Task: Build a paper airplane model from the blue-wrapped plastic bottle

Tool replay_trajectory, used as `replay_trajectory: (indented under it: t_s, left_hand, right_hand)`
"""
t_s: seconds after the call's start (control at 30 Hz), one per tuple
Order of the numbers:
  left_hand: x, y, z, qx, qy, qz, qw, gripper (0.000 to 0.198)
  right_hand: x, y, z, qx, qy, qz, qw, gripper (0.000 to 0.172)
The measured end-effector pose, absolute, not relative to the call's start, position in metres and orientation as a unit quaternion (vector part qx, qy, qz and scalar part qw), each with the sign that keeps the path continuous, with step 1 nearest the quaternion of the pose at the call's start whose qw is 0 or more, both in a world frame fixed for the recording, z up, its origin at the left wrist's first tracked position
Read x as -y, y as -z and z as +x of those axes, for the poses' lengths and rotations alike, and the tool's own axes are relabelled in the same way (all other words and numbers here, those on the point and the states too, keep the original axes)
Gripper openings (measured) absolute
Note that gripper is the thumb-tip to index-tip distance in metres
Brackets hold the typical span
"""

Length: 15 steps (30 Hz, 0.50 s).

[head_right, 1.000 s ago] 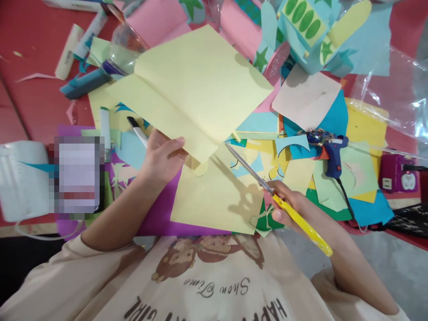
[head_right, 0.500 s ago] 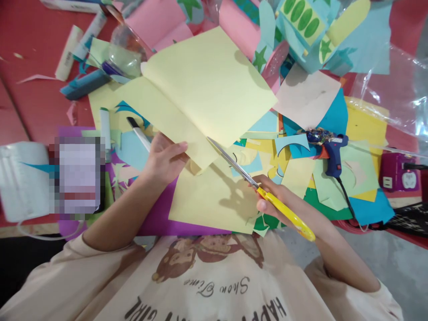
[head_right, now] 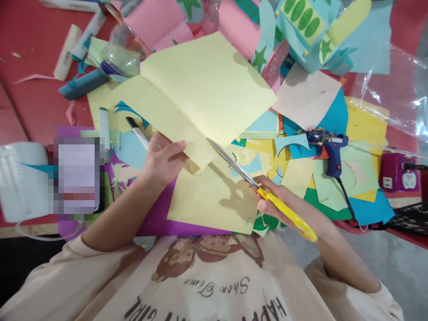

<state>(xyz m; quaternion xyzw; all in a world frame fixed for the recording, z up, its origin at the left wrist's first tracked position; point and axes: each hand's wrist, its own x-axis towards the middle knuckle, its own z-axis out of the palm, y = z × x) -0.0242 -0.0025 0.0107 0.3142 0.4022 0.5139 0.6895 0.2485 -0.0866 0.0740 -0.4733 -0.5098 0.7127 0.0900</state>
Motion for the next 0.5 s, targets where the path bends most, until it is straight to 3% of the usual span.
replay_trajectory:
  t_s: [0.5]
  left_hand:
    - [0.0043,-0.0084,-0.0251,-0.397,-0.506,0.325,0.694,0.041]
  right_hand:
    - [0.0807,-0.0812,0.243,0.481,-0.725,-0.486,0.075,0.059]
